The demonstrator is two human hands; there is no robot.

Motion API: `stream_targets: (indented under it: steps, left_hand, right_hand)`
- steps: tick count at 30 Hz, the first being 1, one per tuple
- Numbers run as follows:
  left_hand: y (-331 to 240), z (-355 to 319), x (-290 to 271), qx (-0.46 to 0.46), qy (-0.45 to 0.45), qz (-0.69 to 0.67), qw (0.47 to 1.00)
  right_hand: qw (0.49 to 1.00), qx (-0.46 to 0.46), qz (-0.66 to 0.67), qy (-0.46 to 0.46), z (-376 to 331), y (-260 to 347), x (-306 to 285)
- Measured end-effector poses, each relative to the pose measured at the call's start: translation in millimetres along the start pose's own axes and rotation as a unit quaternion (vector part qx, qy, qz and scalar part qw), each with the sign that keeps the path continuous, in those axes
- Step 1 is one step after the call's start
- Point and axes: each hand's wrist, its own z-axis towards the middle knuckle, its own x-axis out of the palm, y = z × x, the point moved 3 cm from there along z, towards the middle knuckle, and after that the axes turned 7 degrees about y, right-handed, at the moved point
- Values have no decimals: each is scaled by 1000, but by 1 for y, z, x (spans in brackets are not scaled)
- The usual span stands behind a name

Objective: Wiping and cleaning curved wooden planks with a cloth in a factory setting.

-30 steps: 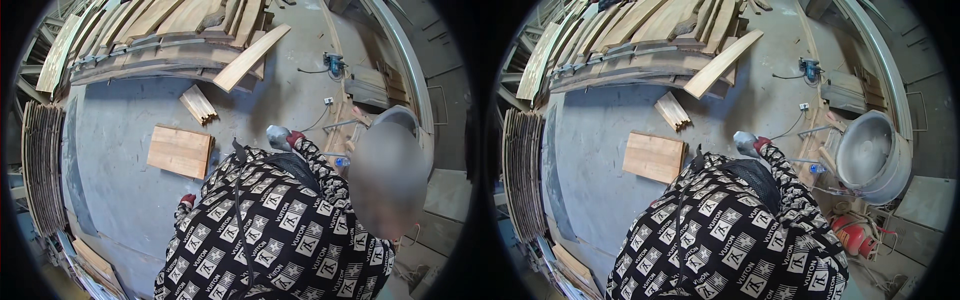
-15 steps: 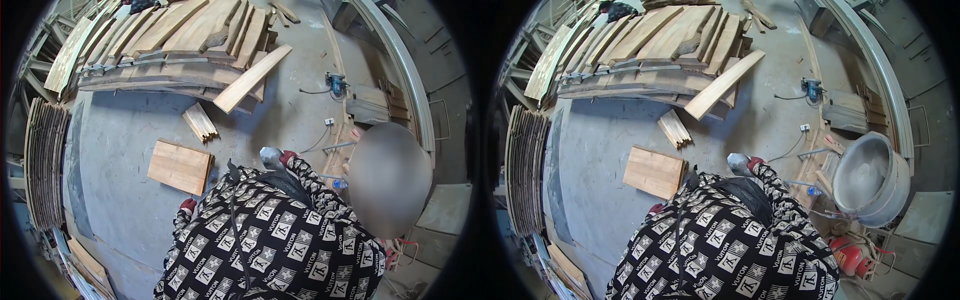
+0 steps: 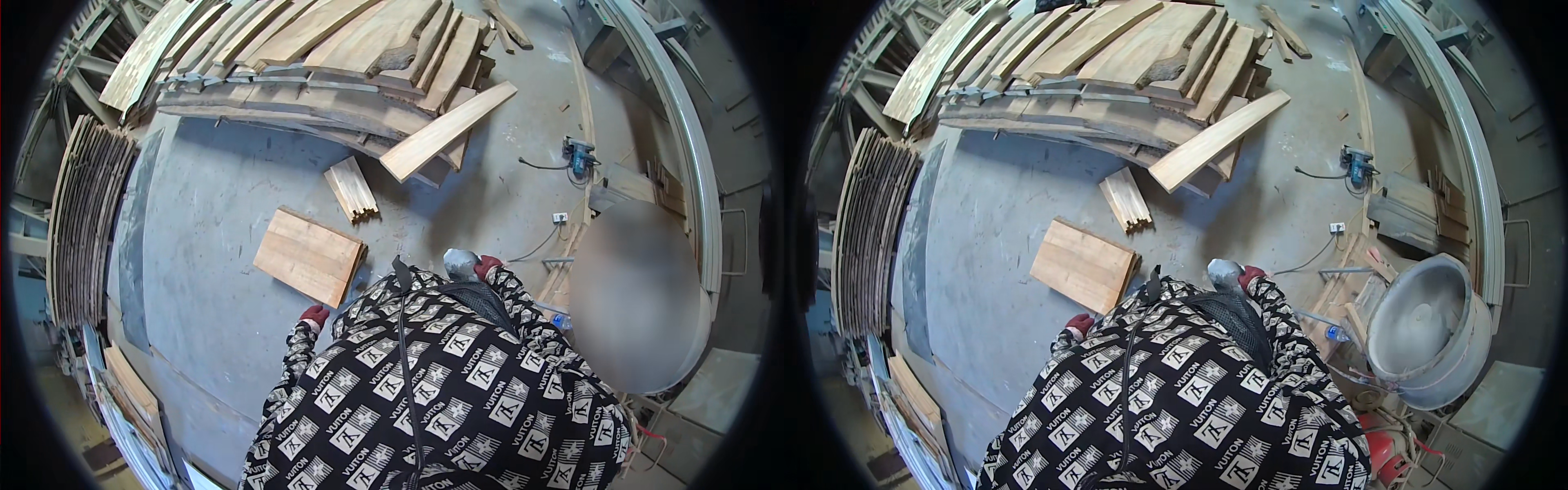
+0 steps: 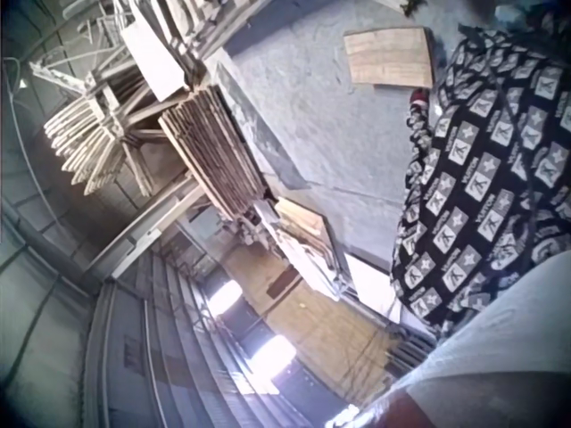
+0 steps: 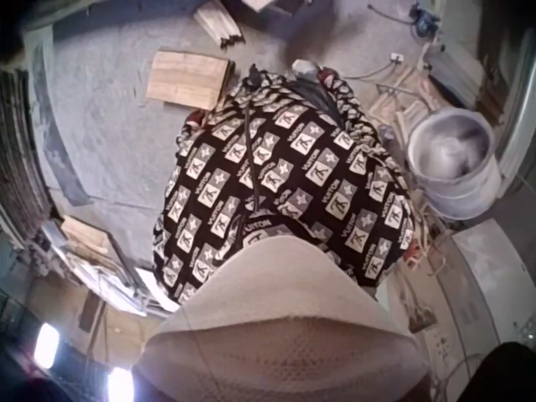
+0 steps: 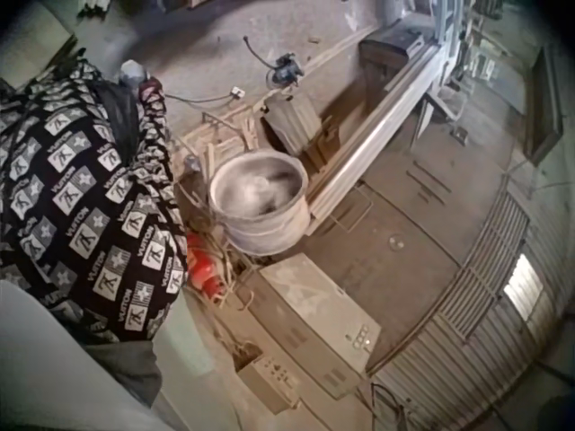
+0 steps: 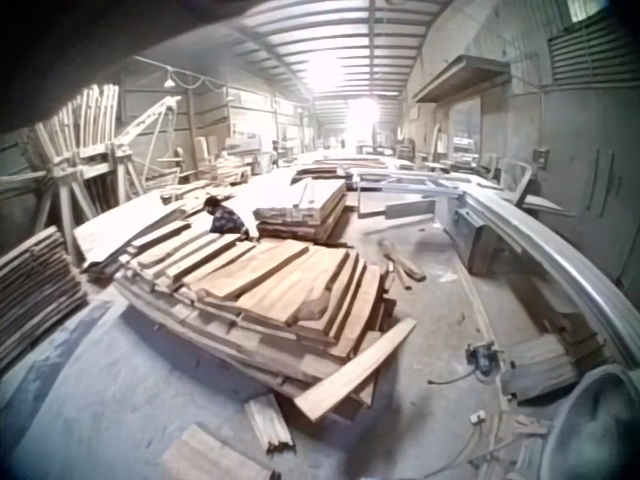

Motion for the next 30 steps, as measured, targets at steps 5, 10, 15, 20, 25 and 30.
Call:
stream_targets:
  steps: [5,10,15,20,25,30]
  left_hand:
    - [22,11,4,75,11,102,992]
    - [37,2,13,60,14,92,994]
    - [32,-14,16,24,11,15,1000]
    - [37,-36,31,13,-14,13,1000]
    - [-7,-75,11,-5,-44,-57,997]
    - [2,-102,31,-39,-30,-92,995]
  right_hand:
    - [999,-34,-4,-21,4,7,-2]
    - [997,-65,6,-42,13,14,-4]
    - [998,-62,-9,-28,17,6,-3]
    - [998,-51,-17,-23,8,13,-4]
    - [997,-46,36,47,1,23,-7]
    - [992,-77,42,93,-6,53,4]
